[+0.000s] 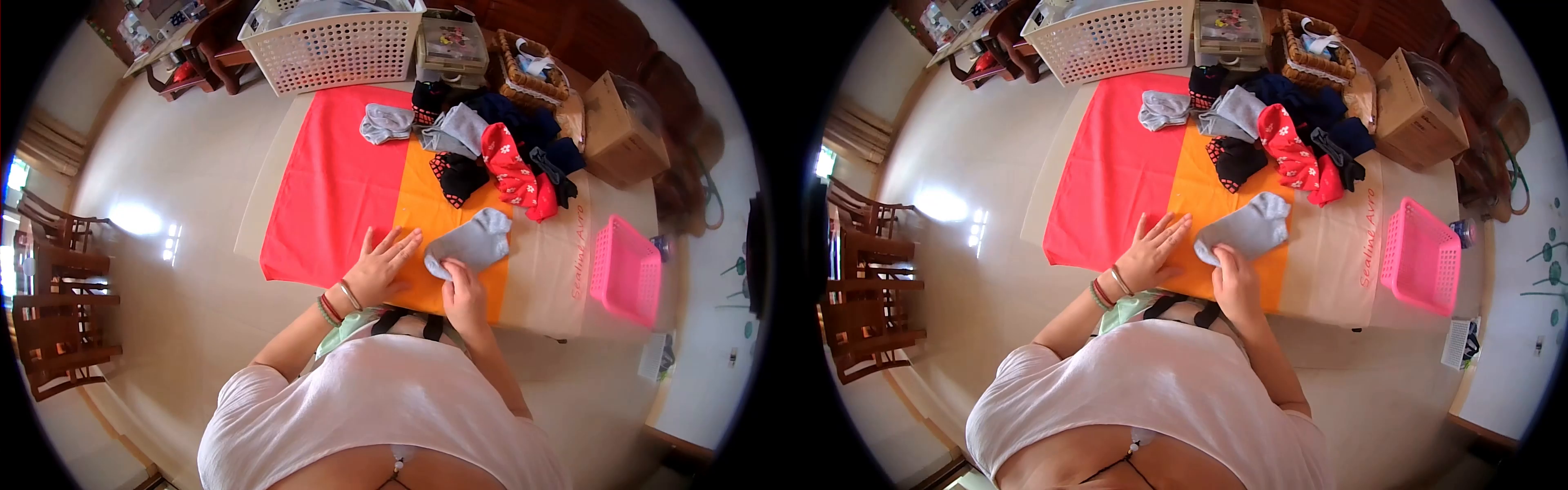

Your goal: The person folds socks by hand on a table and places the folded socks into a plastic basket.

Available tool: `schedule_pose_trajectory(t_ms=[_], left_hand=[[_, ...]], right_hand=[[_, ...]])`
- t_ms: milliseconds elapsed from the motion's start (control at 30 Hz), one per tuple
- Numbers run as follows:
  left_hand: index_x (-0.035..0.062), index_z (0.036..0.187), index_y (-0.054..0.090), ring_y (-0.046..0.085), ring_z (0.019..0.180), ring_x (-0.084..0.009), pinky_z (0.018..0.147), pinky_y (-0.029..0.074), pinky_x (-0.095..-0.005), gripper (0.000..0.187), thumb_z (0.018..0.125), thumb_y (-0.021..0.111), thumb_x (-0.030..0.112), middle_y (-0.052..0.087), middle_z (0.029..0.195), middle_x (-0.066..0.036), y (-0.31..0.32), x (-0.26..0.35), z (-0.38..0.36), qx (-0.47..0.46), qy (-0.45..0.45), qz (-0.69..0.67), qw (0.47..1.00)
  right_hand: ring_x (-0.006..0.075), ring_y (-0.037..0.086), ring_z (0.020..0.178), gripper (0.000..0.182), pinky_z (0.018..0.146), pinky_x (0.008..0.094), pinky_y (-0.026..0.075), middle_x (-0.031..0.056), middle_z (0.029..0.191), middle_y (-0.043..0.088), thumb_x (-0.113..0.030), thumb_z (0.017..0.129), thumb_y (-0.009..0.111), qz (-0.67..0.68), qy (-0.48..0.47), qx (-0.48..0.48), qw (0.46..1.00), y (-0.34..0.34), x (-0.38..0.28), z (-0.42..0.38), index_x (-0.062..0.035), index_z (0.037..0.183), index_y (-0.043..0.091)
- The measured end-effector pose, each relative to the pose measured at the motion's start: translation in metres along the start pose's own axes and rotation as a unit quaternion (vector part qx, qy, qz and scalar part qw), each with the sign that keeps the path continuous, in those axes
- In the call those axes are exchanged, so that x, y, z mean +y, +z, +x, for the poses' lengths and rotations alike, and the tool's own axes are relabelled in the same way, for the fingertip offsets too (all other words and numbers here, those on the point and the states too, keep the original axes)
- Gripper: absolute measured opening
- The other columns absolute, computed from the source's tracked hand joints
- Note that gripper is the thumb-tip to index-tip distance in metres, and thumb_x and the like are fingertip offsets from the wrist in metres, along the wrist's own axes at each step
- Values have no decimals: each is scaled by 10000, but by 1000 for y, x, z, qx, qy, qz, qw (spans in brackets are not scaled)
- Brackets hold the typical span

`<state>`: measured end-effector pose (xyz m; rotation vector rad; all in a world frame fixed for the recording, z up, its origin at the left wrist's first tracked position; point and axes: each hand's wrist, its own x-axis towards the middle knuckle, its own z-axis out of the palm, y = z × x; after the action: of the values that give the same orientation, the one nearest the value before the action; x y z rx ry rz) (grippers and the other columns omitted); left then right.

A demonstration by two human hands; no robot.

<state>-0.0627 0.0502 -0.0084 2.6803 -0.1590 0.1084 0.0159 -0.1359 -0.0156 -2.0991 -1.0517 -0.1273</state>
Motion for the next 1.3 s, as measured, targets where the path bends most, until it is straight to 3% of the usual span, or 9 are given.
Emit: schedule_pose_trajectory(t_ms=[200, 400, 533, 633, 733, 867, 1033, 1133, 1300], left_hand=[[63, 1207, 470, 449, 1159, -277, 1000, 189, -557, 552, 714, 669, 213, 548, 1136, -112, 8, 9, 12, 27, 130, -139, 981], [37, 1165, 497, 569, 895, -293, 886, 381, -423, 477, 730, 648, 159, 604, 912, -127, 13, 14, 21, 19, 86, -205, 975], [5, 1122, 510, 580, 775, -312, 693, 450, -369, 440, 723, 638, 138, 595, 813, -154, 20, 18, 35, 111, 55, -251, 960], [-11, 1078, 526, 591, 689, -312, 620, 463, -364, 407, 715, 641, 135, 601, 770, -166, 13, 23, 43, 64, -35, -259, 963], [-20, 1041, 538, 591, 631, -308, 561, 463, -360, 382, 710, 641, 139, 602, 739, -176, 22, 23, 49, 104, -19, -257, 961], [-7, 1068, 524, 592, 634, -306, 585, 461, -369, 408, 707, 641, 141, 607, 749, -171, 32, 23, 52, 128, -15, -227, 965], [23, 1105, 509, 596, 727, -286, 706, 445, -371, 441, 689, 629, 107, 611, 770, -139, 30, 37, 53, 118, -75, -178, 974], [55, 1111, 521, 558, 921, -267, 813, 405, -389, 452, 671, 617, 88, 584, 953, -143, 25, 44, 50, 115, -80, -143, 980], [119, 1154, 524, 381, 1211, -211, 944, 307, -503, 446, 712, 578, 113, 394, 1319, -64, 37, 39, 47, 127, 72, 33, 989]], right_hand=[[339, 578, 805, 242, 695, 354, 468, 163, 911, 581, 58, 709, 500, 166, 31, -52, 984, -23, -18, -14, 13, 944, 536], [280, 593, 727, 185, 640, 323, 463, 163, 833, 586, -23, 801, 514, 174, 150, 12, 973, -18, -7, -25, 13, 981, 537], [188, 548, 649, 182, 589, 286, 435, 114, 770, 571, -103, 855, 512, 157, 197, 62, 966, -14, 7, -16, 4, 1000, 536], [186, 546, 643, 214, 596, 279, 438, 108, 770, 576, -136, 860, 526, 153, 232, 72, 958, -16, 11, -3, 6, 1021, 523], [125, 550, 672, 246, 610, 258, 440, 82, 787, 600, -143, 855, 559, 145, 169, 110, 969, -9, 21, -3, 17, 1037, 519], [102, 564, 671, 235, 605, 249, 445, 67, 775, 617, -116, 837, 581, 137, 224, 85, 961, -8, 30, -7, 27, 1016, 529], [257, 598, 628, 158, 582, 336, 455, 124, 722, 619, -155, 814, 586, 111, 252, 60, 959, -11, 32, -1, -24, 901, 572], [291, 586, 618, 116, 572, 358, 455, 133, 702, 604, -141, 795, 587, 30, 236, 47, 970, -13, 27, 3, -37, 846, 580], [313, 556, 787, 200, 638, 387, 453, 143, 886, 560, -166, 753, 615, -92, 182, 46, 978, -16, 20, 8, -36, 892, 557]])
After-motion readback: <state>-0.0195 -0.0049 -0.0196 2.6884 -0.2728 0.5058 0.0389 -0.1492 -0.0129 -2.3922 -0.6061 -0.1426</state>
